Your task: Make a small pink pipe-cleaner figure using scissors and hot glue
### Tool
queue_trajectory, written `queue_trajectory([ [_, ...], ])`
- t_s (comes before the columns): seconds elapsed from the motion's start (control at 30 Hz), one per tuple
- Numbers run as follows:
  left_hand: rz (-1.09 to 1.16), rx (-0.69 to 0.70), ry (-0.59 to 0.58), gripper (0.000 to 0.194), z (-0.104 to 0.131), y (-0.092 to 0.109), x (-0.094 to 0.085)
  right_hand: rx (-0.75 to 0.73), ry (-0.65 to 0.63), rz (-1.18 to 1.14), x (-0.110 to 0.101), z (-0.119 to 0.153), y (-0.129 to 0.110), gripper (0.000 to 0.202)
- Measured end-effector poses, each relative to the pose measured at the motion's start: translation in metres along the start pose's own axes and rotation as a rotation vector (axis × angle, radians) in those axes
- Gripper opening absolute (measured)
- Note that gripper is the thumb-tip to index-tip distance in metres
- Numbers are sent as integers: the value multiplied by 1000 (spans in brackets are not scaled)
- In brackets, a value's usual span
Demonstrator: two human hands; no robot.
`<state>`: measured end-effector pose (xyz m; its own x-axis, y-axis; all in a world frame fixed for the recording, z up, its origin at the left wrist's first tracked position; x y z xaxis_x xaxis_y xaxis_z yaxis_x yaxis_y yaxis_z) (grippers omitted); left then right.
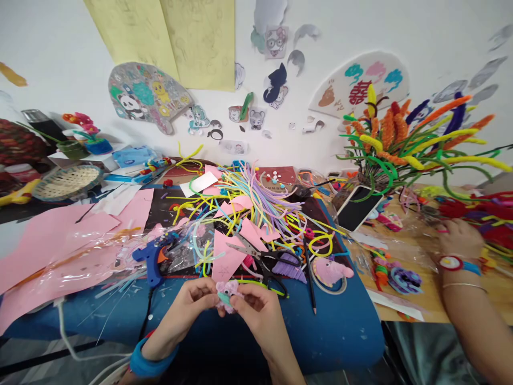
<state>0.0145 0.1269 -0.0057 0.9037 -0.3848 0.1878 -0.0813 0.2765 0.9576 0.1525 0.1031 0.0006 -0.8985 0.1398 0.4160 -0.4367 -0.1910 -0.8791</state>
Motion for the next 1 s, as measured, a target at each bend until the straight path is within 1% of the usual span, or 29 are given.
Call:
queue_trajectory([
  [0.1,24,-12,-59,23,2,0,4,-11,-59,70,1,0,-2,24],
  [0.17,23,17,-127,28,5,4,7,-24,-146,170,6,0,-7,22],
  [0.23,-44,57,-149,33,8,9,5,-60,-248,313,14,-1,-15,20],
  [0.27,-96,72,-130,31,8,11,2,-85,-300,385,19,-2,-19,20],
  [0.33,-201,70,-58,23,9,12,-6,-137,-386,494,31,-9,-25,22],
  [0.4,-232,52,38,22,10,11,-16,-251,-395,580,41,-23,-32,27],
  [0.43,-214,43,90,23,10,10,-22,-336,-371,639,47,-30,-36,29],
  [0.5,-139,27,207,25,12,9,-34,-547,-338,859,62,-43,-38,27],
  [0.57,-41,23,328,27,15,8,-48,-677,-402,1119,82,-51,-27,24],
  [0.63,31,34,438,28,17,7,-62,-714,-458,1258,94,-57,-14,19],
  [0.67,51,42,483,28,18,6,-68,-716,-465,1283,97,-59,-11,19],
  [0.77,69,43,570,28,19,4,-81,-716,-460,1321,95,-62,-7,23],
  [0.83,84,37,584,28,17,2,-84,-714,-458,1332,90,-61,-6,27],
  [1.0,113,68,532,26,10,3,-78,-696,-416,1298,81,-58,-10,28],
])
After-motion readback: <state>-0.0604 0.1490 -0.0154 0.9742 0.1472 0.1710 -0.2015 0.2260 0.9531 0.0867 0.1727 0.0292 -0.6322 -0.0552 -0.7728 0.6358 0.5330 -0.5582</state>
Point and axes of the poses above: each hand's wrist, its own z-axis away from the middle knuckle, its own x-axis out of the palm, y = z × x, the point moved 8 cm from there along -z, towards the middle knuckle, and after that the axes turned 12 degrees about -z, right-handed, at the moved point
